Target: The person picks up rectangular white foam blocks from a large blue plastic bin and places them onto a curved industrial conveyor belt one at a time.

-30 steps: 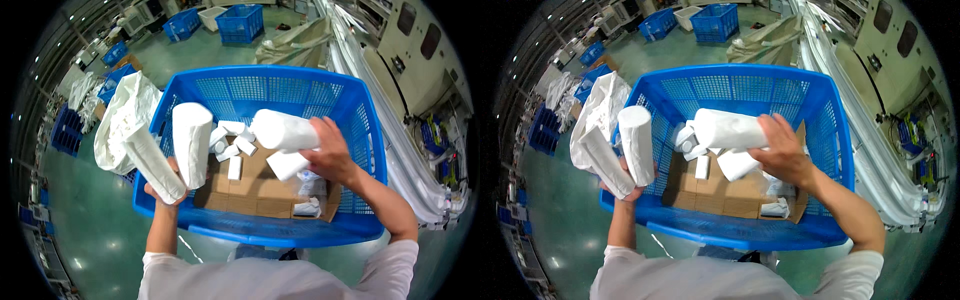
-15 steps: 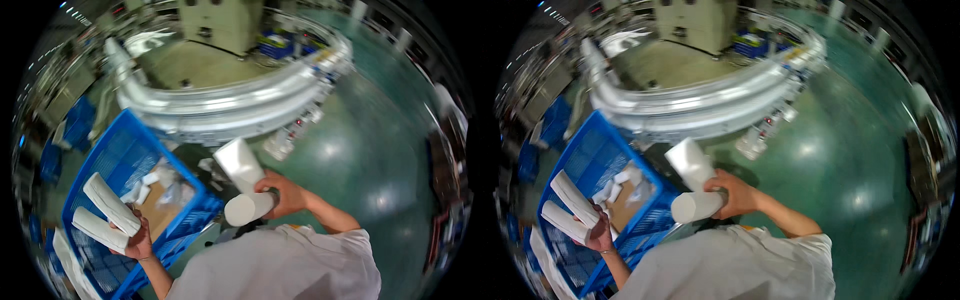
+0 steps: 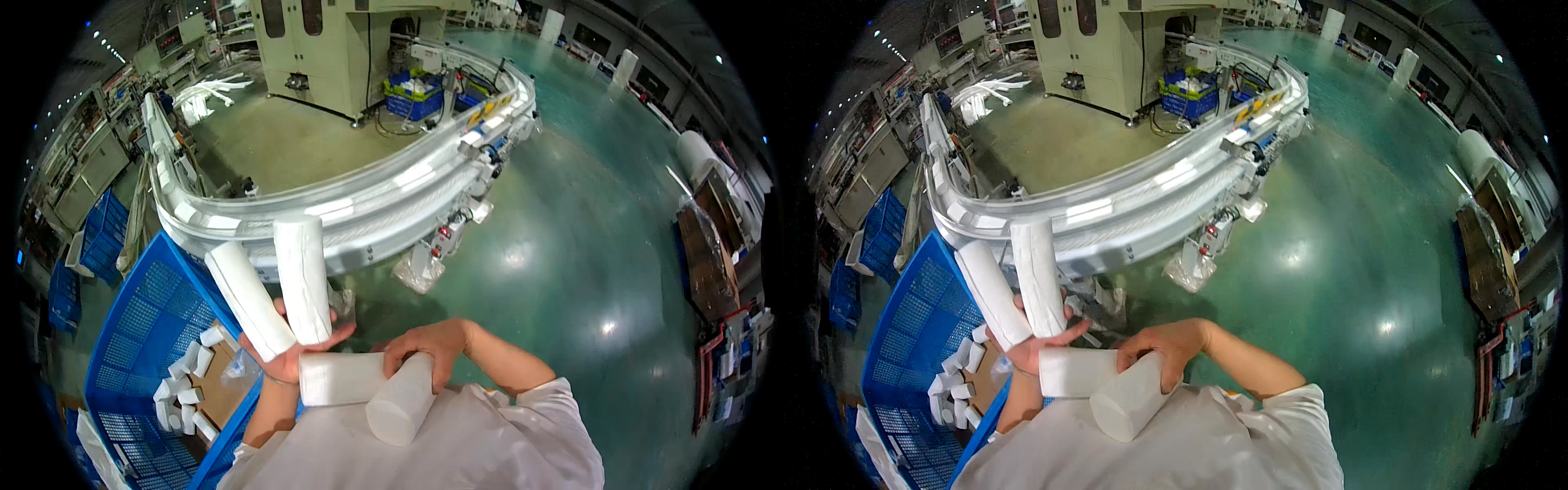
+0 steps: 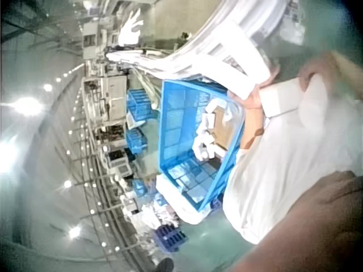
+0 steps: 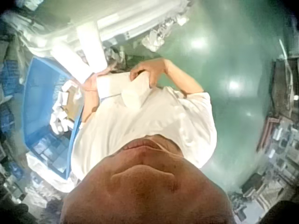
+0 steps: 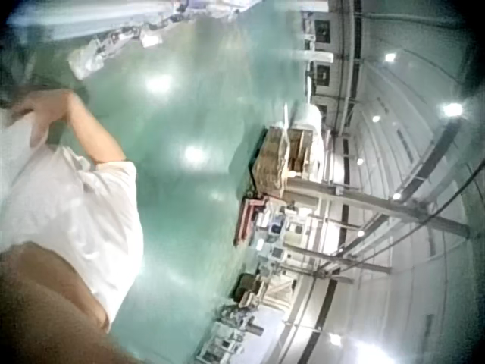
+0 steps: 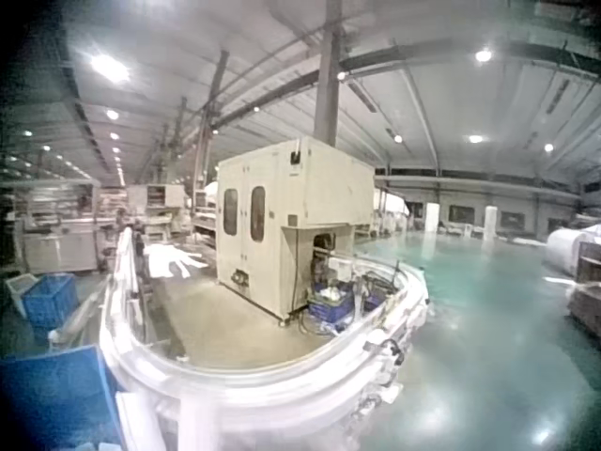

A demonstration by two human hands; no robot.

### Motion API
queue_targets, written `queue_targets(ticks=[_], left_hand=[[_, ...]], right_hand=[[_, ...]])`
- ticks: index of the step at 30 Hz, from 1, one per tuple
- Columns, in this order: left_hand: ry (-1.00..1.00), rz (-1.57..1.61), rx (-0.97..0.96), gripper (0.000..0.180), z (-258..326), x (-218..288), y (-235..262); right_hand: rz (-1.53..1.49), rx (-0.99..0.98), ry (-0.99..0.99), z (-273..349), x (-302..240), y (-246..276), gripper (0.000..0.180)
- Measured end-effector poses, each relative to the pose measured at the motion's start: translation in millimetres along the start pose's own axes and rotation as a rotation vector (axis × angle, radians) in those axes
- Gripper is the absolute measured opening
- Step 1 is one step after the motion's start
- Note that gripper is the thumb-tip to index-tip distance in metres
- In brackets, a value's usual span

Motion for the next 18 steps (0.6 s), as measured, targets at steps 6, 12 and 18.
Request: queue_targets(ticks=[6, 12, 18], left_hand=[[-0.146, 0.103, 0.079, 0.071, -12.4, 33.8, 37.6], [-0.403, -0.006, -0.033, 0.055, -31.7, 65.0, 27.9], [-0.620, -0.134, 0.223, 0.062, -9.5, 94.9, 36.6]], right_hand=[[-0.230, 0.120, 0.057, -13.6, 31.5, 66.8, 0.060], [-0.217, 0.036, -0.272, -49.5, 38.1, 120.9, 0.062], [-0.311, -0.105, -0.280, -100.7, 39.1, 142.6, 0.056]])
Point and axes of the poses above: each hand's wrist, its own z-axis away from the middle knuckle, its own y-axis out of the back of the hand, x = y × z, the point moved 6 cm from there along -z, towards the middle knuckle, and after that the axes turned 5 degrees about z, right-handed, at the moved point
